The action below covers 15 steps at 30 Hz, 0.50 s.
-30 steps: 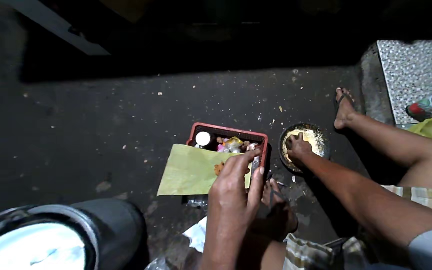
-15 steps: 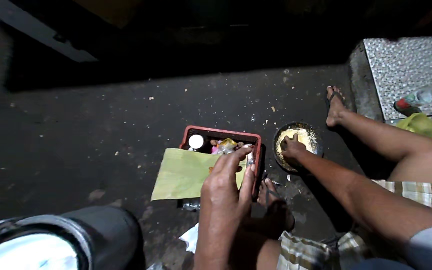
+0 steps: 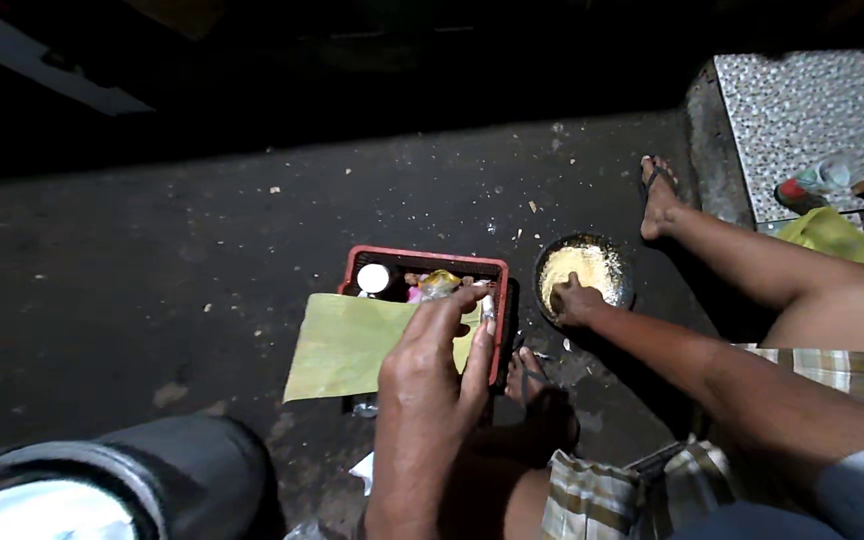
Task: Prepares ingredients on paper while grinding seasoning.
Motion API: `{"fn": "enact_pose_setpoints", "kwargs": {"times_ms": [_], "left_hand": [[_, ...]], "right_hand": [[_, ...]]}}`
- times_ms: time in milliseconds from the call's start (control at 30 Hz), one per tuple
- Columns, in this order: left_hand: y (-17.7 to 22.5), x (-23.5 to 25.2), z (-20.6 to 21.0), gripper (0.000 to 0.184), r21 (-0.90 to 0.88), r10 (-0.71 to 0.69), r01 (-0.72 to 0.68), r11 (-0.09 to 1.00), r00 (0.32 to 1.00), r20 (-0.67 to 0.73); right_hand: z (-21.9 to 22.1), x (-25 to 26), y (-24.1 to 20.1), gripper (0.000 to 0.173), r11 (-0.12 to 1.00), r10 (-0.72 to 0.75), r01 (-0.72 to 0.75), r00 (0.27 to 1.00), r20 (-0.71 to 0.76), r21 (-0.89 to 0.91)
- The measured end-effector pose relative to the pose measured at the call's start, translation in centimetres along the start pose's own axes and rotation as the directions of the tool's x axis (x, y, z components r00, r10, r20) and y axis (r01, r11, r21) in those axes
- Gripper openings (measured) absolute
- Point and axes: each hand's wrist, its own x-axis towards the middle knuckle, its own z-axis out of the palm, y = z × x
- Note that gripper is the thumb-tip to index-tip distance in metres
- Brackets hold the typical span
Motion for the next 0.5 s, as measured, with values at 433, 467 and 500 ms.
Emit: {"fn": "enact_pose_setpoints", "kwargs": {"times_ms": [433, 467, 500], "left_hand": [[0.3, 0.2, 0.2, 0.032, 0.008, 0.001, -0.001, 1.000, 1.000, 0.028], [0.2, 0.1, 0.2, 0.032, 0.008, 0.001, -0.001, 1.000, 1.000, 0.029], [0.1, -0.1, 0.1, 0.032, 0.012, -0.004, 0.004, 1.000, 1.000, 0.029]], "right_hand": [[0.6, -1.2, 2.9, 0.063, 0.997, -0.047, 0.047, 0.999, 0.018, -0.054], [1.4, -2.0, 3.2, 0.062, 0.986, -0.114, 0.120, 0.992, 0.055, -0.117], [2.1, -2.8, 3.6, 0.064, 0.969, -0.157, 0.170, 0.984, 0.085, -0.177]]}}
